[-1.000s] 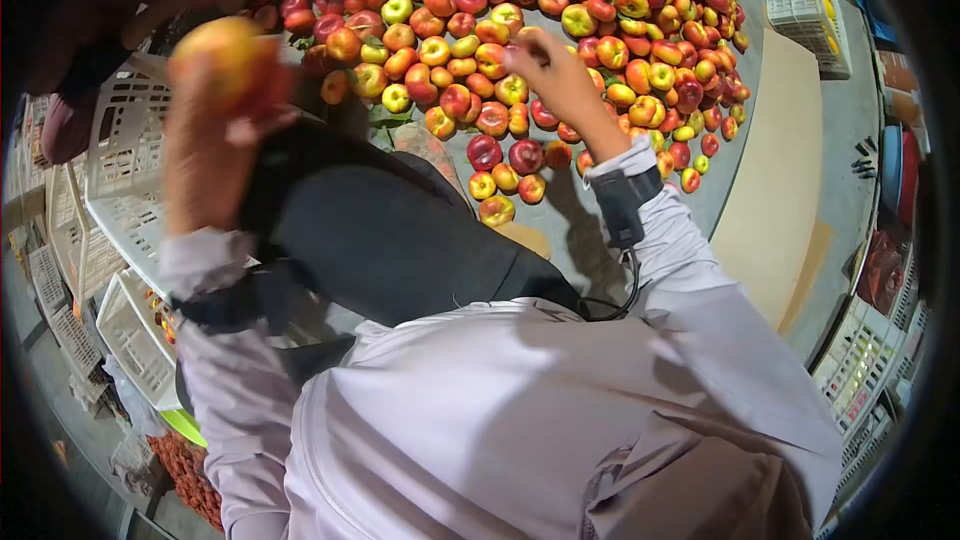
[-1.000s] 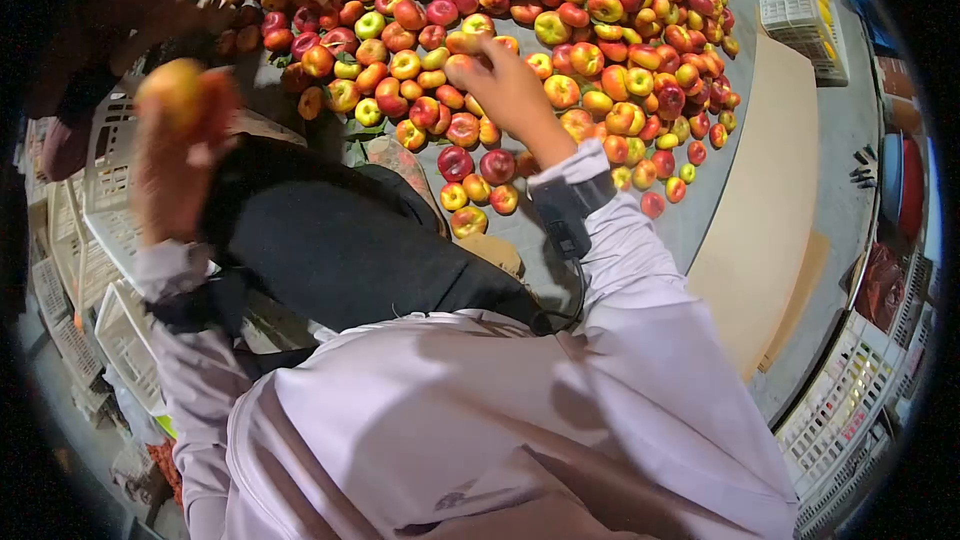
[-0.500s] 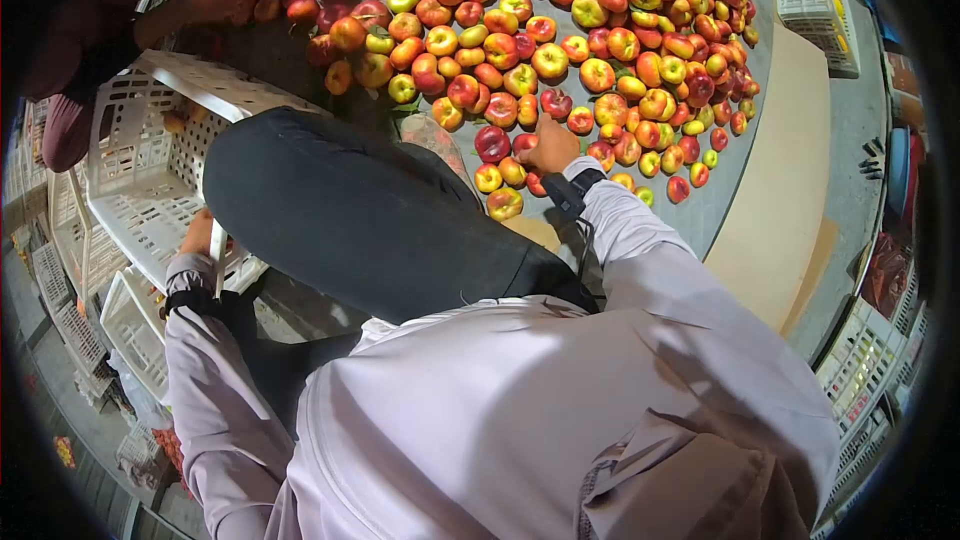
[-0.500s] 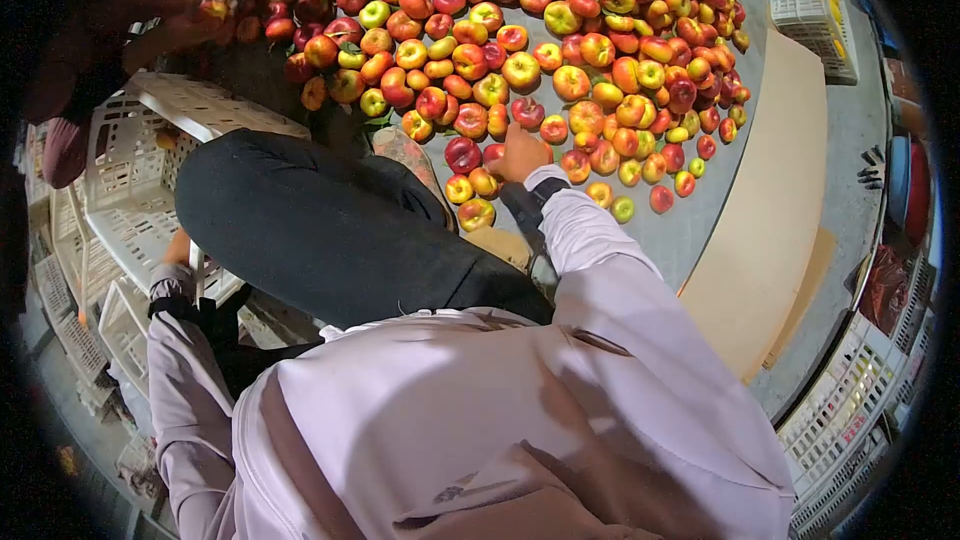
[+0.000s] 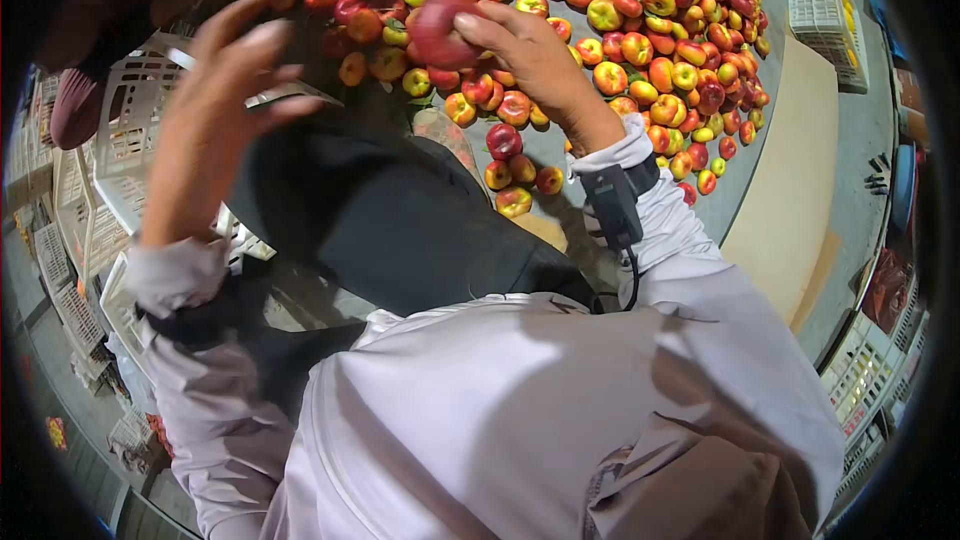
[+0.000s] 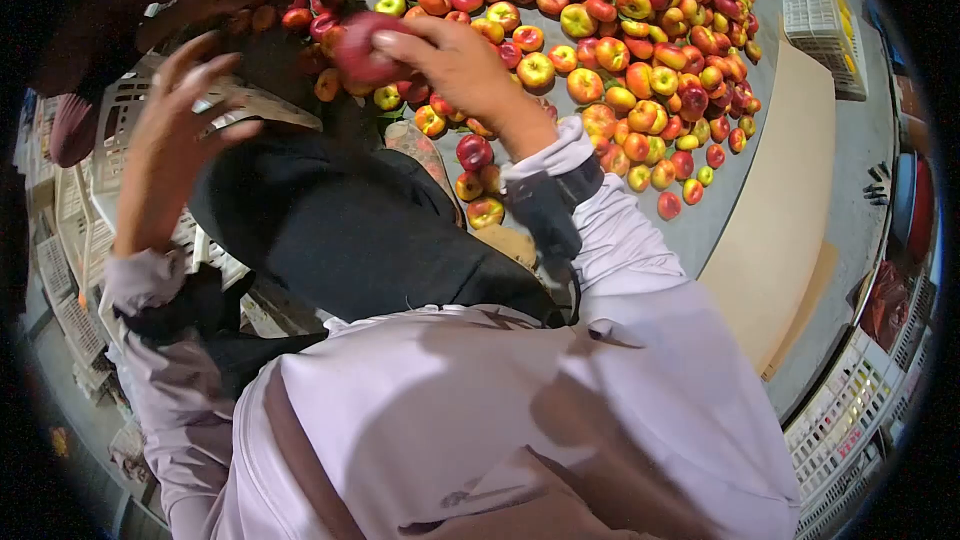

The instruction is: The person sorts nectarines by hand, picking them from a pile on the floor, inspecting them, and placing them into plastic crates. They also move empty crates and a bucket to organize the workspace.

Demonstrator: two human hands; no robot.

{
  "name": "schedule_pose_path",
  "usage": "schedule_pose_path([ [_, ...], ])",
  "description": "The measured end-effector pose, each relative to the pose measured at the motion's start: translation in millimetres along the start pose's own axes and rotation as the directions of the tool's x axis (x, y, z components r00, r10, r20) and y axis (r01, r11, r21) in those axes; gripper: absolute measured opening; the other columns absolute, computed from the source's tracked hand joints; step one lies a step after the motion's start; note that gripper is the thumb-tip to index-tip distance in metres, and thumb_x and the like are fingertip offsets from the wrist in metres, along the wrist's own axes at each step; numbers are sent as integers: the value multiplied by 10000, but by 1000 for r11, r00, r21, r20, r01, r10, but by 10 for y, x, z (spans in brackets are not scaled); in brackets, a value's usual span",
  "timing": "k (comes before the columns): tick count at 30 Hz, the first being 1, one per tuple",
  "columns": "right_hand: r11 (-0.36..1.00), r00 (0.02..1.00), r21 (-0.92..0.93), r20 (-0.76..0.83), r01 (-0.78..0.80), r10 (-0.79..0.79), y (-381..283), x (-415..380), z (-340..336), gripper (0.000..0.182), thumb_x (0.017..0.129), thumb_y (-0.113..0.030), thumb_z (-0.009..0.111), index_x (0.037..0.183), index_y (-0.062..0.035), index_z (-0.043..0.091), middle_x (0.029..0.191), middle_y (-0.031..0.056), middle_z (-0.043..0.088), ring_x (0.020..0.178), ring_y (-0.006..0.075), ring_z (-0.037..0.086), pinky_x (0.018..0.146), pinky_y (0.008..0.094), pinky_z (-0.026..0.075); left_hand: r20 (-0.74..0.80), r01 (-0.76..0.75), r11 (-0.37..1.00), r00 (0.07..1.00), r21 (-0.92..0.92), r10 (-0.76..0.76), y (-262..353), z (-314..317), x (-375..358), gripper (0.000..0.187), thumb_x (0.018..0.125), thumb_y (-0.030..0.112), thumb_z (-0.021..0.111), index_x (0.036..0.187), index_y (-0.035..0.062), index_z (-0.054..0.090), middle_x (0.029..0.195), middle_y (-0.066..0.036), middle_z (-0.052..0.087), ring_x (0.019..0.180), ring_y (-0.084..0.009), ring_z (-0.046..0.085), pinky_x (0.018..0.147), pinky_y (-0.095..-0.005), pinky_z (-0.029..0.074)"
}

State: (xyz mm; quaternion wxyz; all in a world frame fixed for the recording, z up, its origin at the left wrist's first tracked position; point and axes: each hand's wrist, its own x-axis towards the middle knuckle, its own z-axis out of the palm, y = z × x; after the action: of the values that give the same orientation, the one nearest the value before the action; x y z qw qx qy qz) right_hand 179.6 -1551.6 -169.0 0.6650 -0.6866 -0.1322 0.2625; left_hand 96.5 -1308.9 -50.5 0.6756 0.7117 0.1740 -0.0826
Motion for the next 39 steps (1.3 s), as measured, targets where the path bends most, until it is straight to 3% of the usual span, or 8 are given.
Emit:
schedule_pose_path([
  [3, 962, 999, 274, -35, 3, 7, 95, 36, 86, 368, 913, -376, 545, 957, -21, 631, 827, 64, 644, 776, 168, 620, 682, 302, 465, 102, 94, 981, 992, -168, -78, -67, 544, 93, 438, 882, 308, 615, 1208, 51, 474, 1044, -86, 587, 838, -176, 622, 645, -283, 552],
  [5, 732, 995, -678, -3, 69, -96, 895, -83, -23, 256, 867, -279, 572, 973, -48, 605, 873, 166, 590, 822, 356, 585, 712, 434, 471, 258, 169, 892, 964, -419, -61, -292, 549, 237, 416, 890, 328, 600, 1179, 56, 479, 990, -92, 597, 777, -182, 630, 538, -238, 516],
  [13, 274, 984, -947, 145, 168, -102, 2235, -746, -104, 313, 768, -118, 586, 1075, -176, 606, 1103, 120, 492, 1016, 336, 532, 717, 430, 513, 243, 375, 821, 924, -431, -295, -533, 674, 280, 346, 924, 352, 542, 1129, 75, 513, 1007, -92, 581, 827, -206, 625, 612, -310, 551],
  [19, 733, 991, -675, -136, -89, -5, 2064, -599, -217, 493, 681, -119, 709, 1140, -57, 538, 1126, 164, 532, 1013, 306, 563, 812, 380, 495, 363, 422, 762, 895, -491, -261, -565, 637, 292, 430, 966, 395, 418, 1201, 52, 526, 1184, -85, 525, 1061, -227, 574, 818, -469, 537],
  [21, 780, 812, 357, -92, -514, 577, 1696, -409, -342, 386, 882, -290, 494, 1151, -15, 520, 1068, 125, 602, 928, 222, 608, 788, 348, 497, 380, 427, 748, 890, -507, -251, -574, 635, 311, 447, 967, 415, 412, 1195, 49, 526, 1190, -99, 516, 1059, -244, 573, 823, -474, 532],
  [23, 662, 912, 696, -25, -278, 409, 1164, -316, -325, 450, 889, -347, 404, 1170, -12, 513, 1041, 135, 621, 856, 224, 619, 713, 329, 494, 375, 428, 769, 889, -474, -263, -562, 652, 307, 454, 962, 426, 419, 1194, 50, 526, 1183, -103, 518, 1048, -252, 575, 819, -472, 532],
  [35, 581, 991, 807, 131, -111, 8, 133, -278, -22, 536, 920, -340, 345, 1337, -8, 403, 1237, 129, 539, 1041, 242, 569, 856, 349, 471, 437, 489, 854, 817, -178, -376, -549, 713, 267, 522, 870, 492, 576, 1187, 79, 532, 1060, -83, 585, 951, -206, 604, 681, -393, 562],
  [39, 949, 986, 265, -55, 169, -160, -158, -298, 65, 528, 826, -204, 598, 1300, -20, 456, 1220, 109, 501, 1051, 222, 529, 967, 310, 397, 485, 505, 848, 789, -163, -376, -574, 688, 291, 545, 864, 549, 546, 1184, 107, 546, 1079, -73, 584, 922, -213, 618, 762, -438, 541],
])
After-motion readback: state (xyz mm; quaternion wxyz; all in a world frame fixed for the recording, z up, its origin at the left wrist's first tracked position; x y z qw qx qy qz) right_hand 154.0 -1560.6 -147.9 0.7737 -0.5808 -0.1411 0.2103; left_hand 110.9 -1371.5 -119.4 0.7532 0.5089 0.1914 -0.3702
